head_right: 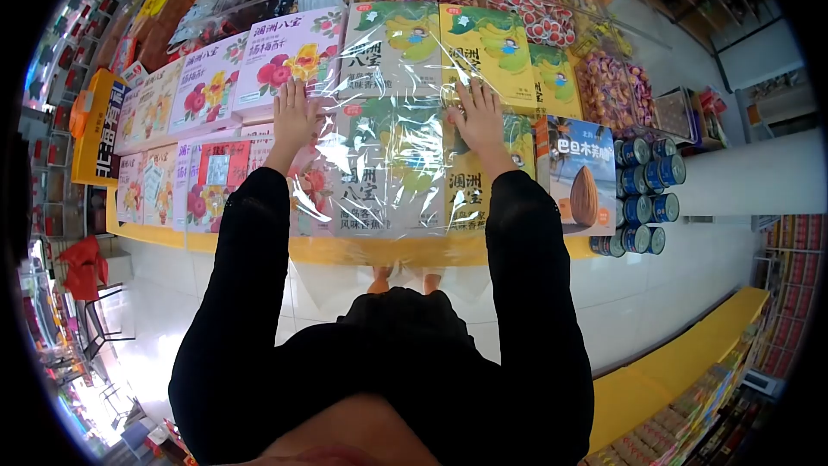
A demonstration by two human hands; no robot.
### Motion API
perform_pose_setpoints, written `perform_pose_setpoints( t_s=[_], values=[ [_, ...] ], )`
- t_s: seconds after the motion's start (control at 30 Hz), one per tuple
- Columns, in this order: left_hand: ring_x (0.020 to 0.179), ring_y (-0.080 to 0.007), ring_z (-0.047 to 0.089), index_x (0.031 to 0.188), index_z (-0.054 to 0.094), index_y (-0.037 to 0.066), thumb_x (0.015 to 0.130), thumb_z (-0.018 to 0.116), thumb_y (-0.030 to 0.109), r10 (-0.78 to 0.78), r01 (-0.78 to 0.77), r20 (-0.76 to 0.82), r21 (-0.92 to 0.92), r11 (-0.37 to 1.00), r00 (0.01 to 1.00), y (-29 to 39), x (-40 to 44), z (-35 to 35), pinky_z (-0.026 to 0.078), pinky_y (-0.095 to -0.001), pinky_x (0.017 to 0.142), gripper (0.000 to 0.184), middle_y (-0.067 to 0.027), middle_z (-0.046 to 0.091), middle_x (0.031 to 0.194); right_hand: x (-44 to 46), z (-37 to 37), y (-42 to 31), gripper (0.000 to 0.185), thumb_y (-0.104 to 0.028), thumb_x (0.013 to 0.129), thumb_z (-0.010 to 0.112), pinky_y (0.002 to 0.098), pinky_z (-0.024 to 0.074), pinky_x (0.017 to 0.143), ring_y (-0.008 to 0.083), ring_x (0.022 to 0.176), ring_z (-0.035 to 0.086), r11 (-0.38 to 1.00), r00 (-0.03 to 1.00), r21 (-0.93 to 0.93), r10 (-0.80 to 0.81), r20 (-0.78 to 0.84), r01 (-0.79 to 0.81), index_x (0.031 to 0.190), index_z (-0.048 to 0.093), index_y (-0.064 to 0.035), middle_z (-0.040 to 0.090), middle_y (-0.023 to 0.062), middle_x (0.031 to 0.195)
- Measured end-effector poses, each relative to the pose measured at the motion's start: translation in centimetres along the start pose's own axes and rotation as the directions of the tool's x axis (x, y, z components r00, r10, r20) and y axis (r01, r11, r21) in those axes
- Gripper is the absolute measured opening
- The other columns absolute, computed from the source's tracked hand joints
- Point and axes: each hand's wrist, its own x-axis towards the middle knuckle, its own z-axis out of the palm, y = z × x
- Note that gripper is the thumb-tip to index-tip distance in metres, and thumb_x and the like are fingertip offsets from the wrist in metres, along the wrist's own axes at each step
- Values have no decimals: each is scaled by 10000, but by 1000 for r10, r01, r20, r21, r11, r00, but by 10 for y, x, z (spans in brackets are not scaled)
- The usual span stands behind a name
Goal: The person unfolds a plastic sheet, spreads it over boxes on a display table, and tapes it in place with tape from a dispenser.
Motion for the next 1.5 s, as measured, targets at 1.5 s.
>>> perform_pose_setpoints(
  t_s=[1.5],
  values=[
    [967, -350, 510, 1171, 414, 41, 803, 446, 323, 880, -317, 442, -872, 374, -175, 501, -463, -145, 410, -388, 809, 465, -173, 523, 1080, -681, -239, 14, 128, 6, 766, 515, 257, 458, 628, 191, 683, 589, 573, 585, 588, 786, -197, -571, 869, 590, -6, 608, 99, 766]
  ],
)
